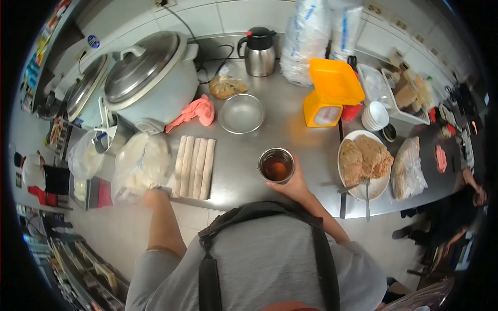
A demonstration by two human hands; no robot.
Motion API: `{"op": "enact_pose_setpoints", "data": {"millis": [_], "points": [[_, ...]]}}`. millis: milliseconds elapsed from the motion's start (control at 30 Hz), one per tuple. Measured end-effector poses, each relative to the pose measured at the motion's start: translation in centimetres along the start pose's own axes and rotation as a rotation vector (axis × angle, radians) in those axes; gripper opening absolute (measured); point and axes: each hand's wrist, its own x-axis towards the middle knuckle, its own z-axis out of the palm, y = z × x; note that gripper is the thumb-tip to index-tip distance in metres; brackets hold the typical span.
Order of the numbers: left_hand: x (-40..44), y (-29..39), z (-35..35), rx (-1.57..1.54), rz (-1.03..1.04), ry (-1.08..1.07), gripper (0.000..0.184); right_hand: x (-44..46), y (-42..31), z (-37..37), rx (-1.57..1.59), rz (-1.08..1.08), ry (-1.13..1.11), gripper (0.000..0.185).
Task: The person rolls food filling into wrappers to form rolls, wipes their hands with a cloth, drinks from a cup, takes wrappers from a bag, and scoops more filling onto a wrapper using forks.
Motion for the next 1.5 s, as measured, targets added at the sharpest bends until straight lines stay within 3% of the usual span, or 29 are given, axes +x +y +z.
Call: {"op": "enact_pose_setpoints", "data": {"millis": [33,133,167,333,400,467,500,600,633,667,733,767,800,867,1100,1267,1500], "points": [[0.3,-0.1,0.4,-0.037,-0.055,0.012,0.031,0.3,-0.3,0.1,0.044,-0.032,0.003,0.102],[10.1,-0.1,11.5,-0.337,-0.674,0.298,0.032,1.0,-4.3,-0.2,0.009,-0.142,0.007,0.102],[11.0,-1.4,12.3,-0.089,-0.39,0.146,0.028,1.6,-6.5,-0.6,-0.067,-0.238,0.024,0.102],[9.6,-0.2,10.2,-0.35,-0.626,0.117,0.03,3.4,-14.3,-1.9,-0.034,-0.422,-0.014,0.108],[8.2,0.7,8.9,-0.447,-0.732,0.224,0.032,4.4,-17.1,-2.4,-0.011,-0.468,-0.031,0.11],[7.6,0.9,8.3,-0.416,-0.685,0.228,0.033,5.5,-19.2,-3.0,-0.157,-0.759,-0.126,0.109],[7.1,0.9,7.9,-0.381,-0.644,0.231,0.034,5.4,-20.5,-3.3,-0.16,-0.761,-0.129,0.109],[4.8,1.4,6.5,-0.482,-0.594,0.205,0.034,5.1,-23.7,-4.1,-0.295,-0.656,-0.281,0.092],[5.2,1.4,7.0,-0.482,-0.598,0.202,0.034,6.2,-22.1,-3.1,-0.229,-0.885,-0.172,0.072],[6.0,1.5,7.7,-0.514,-0.649,0.246,0.034,6.6,-21.8,-2.6,-0.229,-0.884,-0.176,0.072],[6.1,1.8,7.2,-0.546,-0.702,0.292,0.033,7.0,-22.5,-1.3,-0.174,-1.109,-0.069,0.053],[5.8,2.0,6.6,-0.571,-0.745,0.306,0.033,6.0,-24.5,-0.4,-0.1,-1.165,0.124,0.045],[5.6,2.2,6.1,-0.598,-0.787,0.319,0.033,6.4,-24.7,-0.7,-0.1,-1.168,0.124,0.045],[6.0,2.2,6.5,-0.59,-0.781,0.319,0.033,7.6,-25.0,-1.5,0.111,-1.249,-0.276,0.042],[6.3,1.8,7.3,-0.604,-0.711,0.262,0.035,4.4,-28.9,-1.4,-0.086,-1.166,0.083,0.034],[7.4,2.2,7.9,-0.701,-0.837,0.317,0.036,3.7,-29.1,-1.5,-0.102,-1.147,0.073,0.037],[7.6,1.9,8.0,-0.712,-0.764,0.257,0.035,3.5,-29.5,-2.5,-0.08,-1.113,-0.021,0.041]]}}
